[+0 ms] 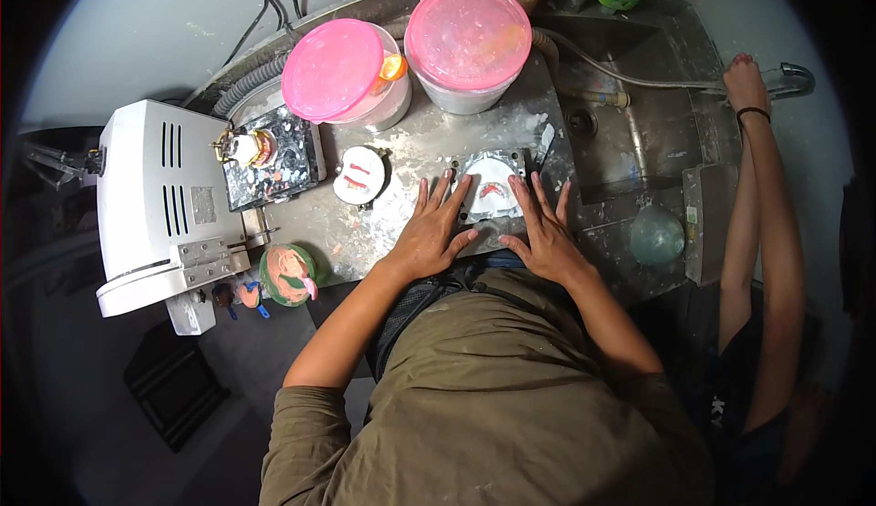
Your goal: The person applies a white substance to the inside of a metal dental flask, positions a dental model within the substance, and uses a small tool to smooth the material around the model before rinsing the flask under a tap.
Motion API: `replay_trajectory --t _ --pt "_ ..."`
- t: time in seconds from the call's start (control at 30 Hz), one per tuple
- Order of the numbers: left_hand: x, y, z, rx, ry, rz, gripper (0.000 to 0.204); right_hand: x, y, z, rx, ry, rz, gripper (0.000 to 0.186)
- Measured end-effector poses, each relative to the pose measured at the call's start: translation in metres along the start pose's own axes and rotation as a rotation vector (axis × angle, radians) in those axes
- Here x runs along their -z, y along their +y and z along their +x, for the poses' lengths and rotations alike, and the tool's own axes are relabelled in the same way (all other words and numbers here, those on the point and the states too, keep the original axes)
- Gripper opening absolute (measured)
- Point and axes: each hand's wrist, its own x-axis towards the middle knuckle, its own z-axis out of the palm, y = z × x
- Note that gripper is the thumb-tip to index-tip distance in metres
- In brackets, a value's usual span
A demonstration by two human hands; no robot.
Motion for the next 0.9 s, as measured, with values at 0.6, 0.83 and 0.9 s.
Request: replay_trajectory --t 0.6,0.83,0.9 --pt "0.023 -0.008 -0.001 -0.006 0.034 -0.059 0.063 0.071 0.049 -0.020 -0.247 0.430 0.224 0.038" --pt "0.012 -0.019 0.041 -0.114 -0.016 0.321 0.064 0.103 0.090 -0.041 -0.406 0.555 0.189 0.037" --pt "0.014 -0.022 0.052 -0.147 0.009 0.338 0.063 0.107 0.088 -0.043 -0.422 0.550 0.175 0.037"
